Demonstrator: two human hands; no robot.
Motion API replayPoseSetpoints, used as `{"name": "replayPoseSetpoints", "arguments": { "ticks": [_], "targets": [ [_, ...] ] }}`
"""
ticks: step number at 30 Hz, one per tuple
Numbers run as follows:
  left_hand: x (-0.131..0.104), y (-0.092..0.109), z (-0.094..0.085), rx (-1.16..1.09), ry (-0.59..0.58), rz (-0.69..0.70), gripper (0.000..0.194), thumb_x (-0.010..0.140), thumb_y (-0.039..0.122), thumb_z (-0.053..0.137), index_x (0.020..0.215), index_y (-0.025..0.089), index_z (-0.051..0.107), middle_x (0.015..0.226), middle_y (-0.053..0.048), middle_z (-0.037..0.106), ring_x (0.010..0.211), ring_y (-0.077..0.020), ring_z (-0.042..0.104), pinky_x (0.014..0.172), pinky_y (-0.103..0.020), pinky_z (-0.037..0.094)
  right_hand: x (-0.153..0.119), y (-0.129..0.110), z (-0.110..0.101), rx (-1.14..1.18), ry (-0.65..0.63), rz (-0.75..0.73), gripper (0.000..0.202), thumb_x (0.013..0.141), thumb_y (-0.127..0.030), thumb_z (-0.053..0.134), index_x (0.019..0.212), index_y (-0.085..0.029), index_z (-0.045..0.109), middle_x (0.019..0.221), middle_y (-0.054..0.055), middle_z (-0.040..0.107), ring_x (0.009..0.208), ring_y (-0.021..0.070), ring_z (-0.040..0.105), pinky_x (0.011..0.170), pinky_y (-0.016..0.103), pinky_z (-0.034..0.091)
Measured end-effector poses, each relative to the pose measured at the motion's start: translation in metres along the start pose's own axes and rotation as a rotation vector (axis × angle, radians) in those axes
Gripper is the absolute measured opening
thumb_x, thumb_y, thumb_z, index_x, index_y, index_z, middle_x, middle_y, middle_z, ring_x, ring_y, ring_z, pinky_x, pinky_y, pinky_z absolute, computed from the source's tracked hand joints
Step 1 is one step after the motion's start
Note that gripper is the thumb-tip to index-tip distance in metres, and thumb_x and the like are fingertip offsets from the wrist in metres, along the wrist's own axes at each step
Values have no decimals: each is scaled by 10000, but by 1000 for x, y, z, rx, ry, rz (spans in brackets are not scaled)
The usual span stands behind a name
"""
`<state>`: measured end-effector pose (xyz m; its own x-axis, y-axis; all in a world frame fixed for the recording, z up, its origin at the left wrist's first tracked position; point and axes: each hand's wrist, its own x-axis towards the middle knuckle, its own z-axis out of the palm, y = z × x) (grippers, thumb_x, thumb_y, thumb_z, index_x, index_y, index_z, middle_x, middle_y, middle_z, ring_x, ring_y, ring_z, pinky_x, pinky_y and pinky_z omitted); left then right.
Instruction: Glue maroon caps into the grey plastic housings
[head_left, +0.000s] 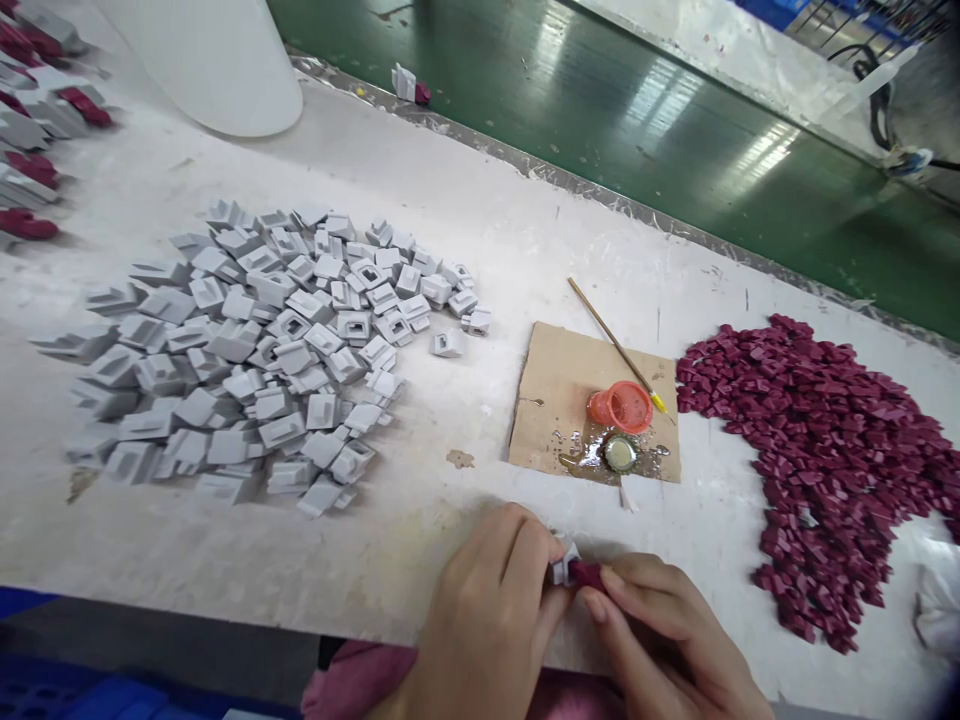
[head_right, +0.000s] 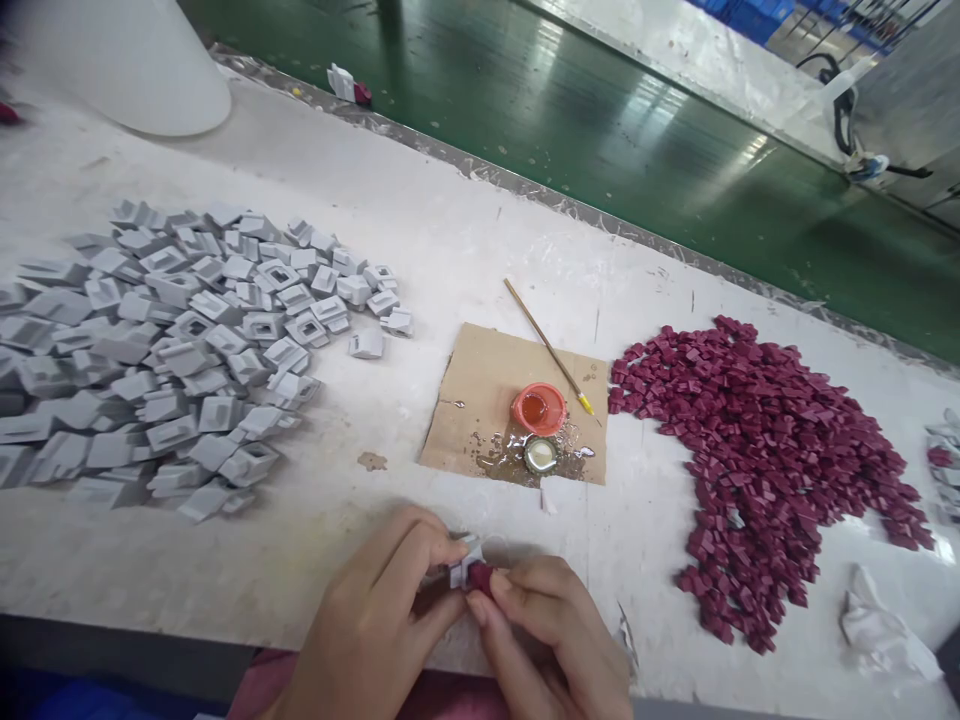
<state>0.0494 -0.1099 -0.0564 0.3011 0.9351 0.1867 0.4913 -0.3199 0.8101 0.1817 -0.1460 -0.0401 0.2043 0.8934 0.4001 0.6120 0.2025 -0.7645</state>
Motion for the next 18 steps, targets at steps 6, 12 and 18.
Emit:
{"name": "replayPoseSetpoints", "arguments": {
  "ticks": [6,12,18],
  "targets": [
    [0,-3,-1,-26,1,23,160,864,50,492,813,202,489,727,0,567,633,-150,586,557,-231,500,-1,-2,-5,-77,-192,-97,301,724,11,722,952,-178,671,794,20,683,720,154,677,571,236,605],
    [-1,-8,-6,-31,-51,48,83,906,151,519,881,227,538,816,-11,628,714,-160,660,623,-236,554,1,8,-18,-60,-220,-12,426,830,-267,715,1236,-239,588,944,44,698,794,160,690,683,247,602],
    [25,-26,-57,78,-41,160,269,923,414,537,1153,298,613,1064,-22,708,847,-183,718,732,-228,600,27,65,-81,-630,217,142,517,881,-450,608,1329,-210,514,1037,90,647,862,205,608,802,381,510]
  ]
}}
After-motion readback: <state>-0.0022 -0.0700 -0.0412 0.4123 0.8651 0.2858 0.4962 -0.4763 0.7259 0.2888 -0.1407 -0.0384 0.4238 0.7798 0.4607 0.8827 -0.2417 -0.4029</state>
